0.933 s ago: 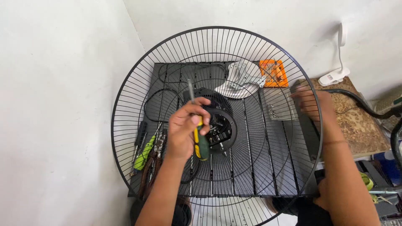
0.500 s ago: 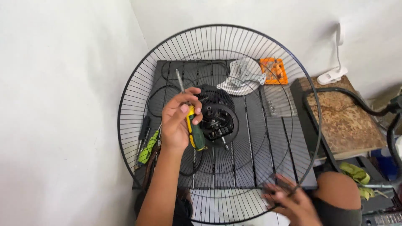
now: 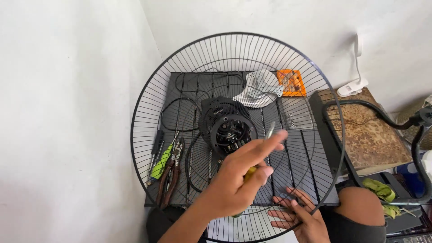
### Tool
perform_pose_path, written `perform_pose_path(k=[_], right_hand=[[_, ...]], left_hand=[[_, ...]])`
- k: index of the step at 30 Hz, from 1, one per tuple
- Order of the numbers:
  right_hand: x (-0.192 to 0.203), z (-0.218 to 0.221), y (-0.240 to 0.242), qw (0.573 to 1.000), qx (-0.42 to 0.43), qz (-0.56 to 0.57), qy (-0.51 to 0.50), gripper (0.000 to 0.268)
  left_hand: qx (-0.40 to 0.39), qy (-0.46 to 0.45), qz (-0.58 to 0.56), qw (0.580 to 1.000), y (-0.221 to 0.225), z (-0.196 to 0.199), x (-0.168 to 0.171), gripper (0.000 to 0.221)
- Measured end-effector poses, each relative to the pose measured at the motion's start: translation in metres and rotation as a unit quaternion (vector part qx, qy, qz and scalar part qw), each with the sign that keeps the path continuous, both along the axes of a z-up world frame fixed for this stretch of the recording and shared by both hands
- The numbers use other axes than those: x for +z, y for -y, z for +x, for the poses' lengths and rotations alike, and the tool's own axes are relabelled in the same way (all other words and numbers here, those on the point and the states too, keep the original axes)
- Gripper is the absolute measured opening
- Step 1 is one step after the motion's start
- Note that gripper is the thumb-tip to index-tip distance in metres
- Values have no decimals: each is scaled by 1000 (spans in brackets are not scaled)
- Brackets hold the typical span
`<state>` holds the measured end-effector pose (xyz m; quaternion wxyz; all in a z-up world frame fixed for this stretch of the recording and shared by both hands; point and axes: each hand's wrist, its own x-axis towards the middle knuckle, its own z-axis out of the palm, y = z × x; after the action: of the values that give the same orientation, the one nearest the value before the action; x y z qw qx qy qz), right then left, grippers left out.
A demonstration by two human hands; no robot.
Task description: Disassembling a fan motor using a screwdriver and cleaning the internal parts with a spray cleaner.
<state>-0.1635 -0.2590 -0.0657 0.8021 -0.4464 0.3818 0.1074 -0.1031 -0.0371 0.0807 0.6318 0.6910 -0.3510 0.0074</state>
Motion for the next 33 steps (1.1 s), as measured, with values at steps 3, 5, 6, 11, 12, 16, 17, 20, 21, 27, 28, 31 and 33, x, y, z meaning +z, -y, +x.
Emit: perform_pose_path(k=[3, 5, 6, 11, 12, 16, 17, 20, 21, 27, 28, 31, 33], right_hand=[[6, 3, -3, 1000, -23, 3, 8, 44], [21, 6, -5, 999, -37, -3, -15, 44], [19, 6, -1, 999, -37, -3, -13, 44], [29, 7, 10, 998, -56, -23, -5, 41], [20, 6, 18, 998, -57, -22, -4, 41], [3, 3, 45, 998, -47, -30, 26, 46], [4, 4, 53, 998, -51, -38, 18, 48], [-63, -13, 99, 967, -78, -48, 239, 41], [-53, -16, 105, 966, -86, -52, 237, 41], [-58, -28, 175, 926, -113, -114, 341, 33], [-62, -32, 191, 921, -141, -120, 344, 34], [-48, -28, 217, 907, -210, -143, 336, 33], [-51, -19, 242, 898, -251, -159, 323, 30]], left_hand=[[14, 37, -25, 999, -21, -7, 23, 78], [82, -70, -144, 984, -43, -12, 37, 72], [83, -69, -143, 984, -55, -17, 42, 72], [178, -61, -289, 939, -109, -53, 62, 76], [177, -61, -289, 939, -116, -57, 63, 76], [212, -23, -303, 929, -138, -57, 58, 75], [189, -9, -334, 923, -139, -49, 54, 72], [20, -13, -407, 913, -150, -13, 30, 72], [12, -18, -409, 912, -146, 3, 19, 72], [-33, -153, -384, 910, -113, 85, -44, 73], [-22, -180, -358, 916, -108, 96, -57, 72], [26, -219, -317, 922, -90, 110, -73, 67], [66, -234, -300, 923, -84, 110, -74, 63]])
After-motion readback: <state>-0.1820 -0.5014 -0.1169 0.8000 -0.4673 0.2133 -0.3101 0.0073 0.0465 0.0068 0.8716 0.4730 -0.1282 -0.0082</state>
